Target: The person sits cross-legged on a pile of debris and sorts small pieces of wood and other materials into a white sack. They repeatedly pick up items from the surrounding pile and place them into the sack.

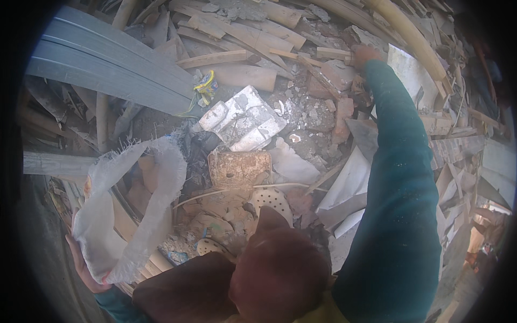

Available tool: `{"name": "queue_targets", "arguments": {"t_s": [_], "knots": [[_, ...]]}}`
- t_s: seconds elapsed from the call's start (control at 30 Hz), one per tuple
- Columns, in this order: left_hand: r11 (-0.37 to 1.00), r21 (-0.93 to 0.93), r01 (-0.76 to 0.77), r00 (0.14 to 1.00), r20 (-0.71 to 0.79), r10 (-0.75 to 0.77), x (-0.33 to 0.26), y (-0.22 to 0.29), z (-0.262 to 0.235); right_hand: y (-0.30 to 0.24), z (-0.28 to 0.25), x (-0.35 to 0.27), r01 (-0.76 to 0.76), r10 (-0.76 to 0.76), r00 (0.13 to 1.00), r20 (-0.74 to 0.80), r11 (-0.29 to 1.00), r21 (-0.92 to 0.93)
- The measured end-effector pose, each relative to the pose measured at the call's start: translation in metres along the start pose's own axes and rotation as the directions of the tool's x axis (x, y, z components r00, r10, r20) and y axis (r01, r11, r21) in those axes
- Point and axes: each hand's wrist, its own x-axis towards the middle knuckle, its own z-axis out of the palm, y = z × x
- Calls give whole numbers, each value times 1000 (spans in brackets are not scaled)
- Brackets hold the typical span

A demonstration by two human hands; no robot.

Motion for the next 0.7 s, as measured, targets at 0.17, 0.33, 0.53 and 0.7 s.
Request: {"name": "queue_targets", "arguments": {"t_s": [0.17, 0.33, 0.53, 0.7], "knots": [[994, 108, 33, 999, 15, -35, -6, 1, -15, 21, -75, -19, 232, -171, 877, -448, 969, 84], [961, 214, 174, 984, -12, -176, -7, 5, -7, -55, -179, -121, 495, -63, 820, -569, 578, 649], [995, 41, -94, 992, -86, 97, -8, 3, -1, -250, -194, -213, 760, -311, 553, -773, -192, 621], [991, -121, -52, 998, 40, 58, -15, 3, 0, -423, -168, -234, 871, -484, 57, -873, -403, 280]]}}
